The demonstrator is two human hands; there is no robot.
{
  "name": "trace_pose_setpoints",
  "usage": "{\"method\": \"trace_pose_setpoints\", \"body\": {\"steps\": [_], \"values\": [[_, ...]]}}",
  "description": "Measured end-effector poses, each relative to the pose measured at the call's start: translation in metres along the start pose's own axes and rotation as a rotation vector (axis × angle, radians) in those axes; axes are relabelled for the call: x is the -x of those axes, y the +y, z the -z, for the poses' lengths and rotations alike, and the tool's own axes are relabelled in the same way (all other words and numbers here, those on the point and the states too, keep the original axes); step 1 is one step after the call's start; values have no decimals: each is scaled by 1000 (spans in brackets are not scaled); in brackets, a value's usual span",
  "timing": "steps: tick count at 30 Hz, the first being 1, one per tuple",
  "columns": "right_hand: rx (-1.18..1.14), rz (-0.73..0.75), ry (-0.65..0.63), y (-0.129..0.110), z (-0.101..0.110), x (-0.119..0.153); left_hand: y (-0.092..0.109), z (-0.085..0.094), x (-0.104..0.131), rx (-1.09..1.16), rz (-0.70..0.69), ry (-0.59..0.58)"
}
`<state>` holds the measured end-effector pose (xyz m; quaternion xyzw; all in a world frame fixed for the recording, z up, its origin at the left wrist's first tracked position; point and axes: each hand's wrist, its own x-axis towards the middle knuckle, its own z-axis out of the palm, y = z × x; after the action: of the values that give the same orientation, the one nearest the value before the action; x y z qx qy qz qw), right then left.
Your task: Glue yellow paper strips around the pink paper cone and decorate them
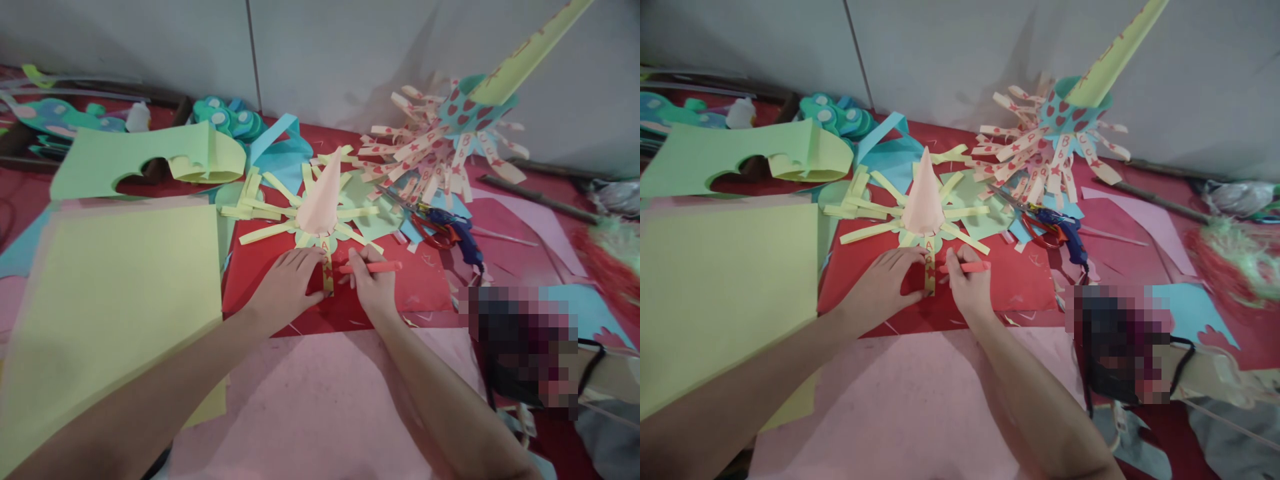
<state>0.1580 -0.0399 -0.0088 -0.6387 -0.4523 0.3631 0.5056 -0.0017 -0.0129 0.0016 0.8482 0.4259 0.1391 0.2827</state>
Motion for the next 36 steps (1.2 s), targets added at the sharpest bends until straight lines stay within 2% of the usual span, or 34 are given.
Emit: {"method": "trace_pose_setpoints", "body": {"steps": [7,14,17,20,23,26,29,32,36], "values": [[-121,-47,60,-2,4,-3,-1,0,1,3,1,4],[-176,52,215,-4,23,-15,-2,0,0,-1,-18,27],[-224,62,290,-1,29,-23,-2,0,2,-14,-55,131],[-279,44,313,1,33,-30,-1,0,5,-19,-69,280],[-323,25,333,-1,37,-33,2,6,2,-42,-49,383],[-332,13,344,-5,41,-34,2,17,-11,-69,-1,469],[-344,3,349,-8,46,-35,0,26,-34,-53,40,541],[-391,-15,367,-9,49,-37,0,28,-59,0,107,605],[-453,-37,367,-8,52,-41,11,20,-83,12,187,569]]}}
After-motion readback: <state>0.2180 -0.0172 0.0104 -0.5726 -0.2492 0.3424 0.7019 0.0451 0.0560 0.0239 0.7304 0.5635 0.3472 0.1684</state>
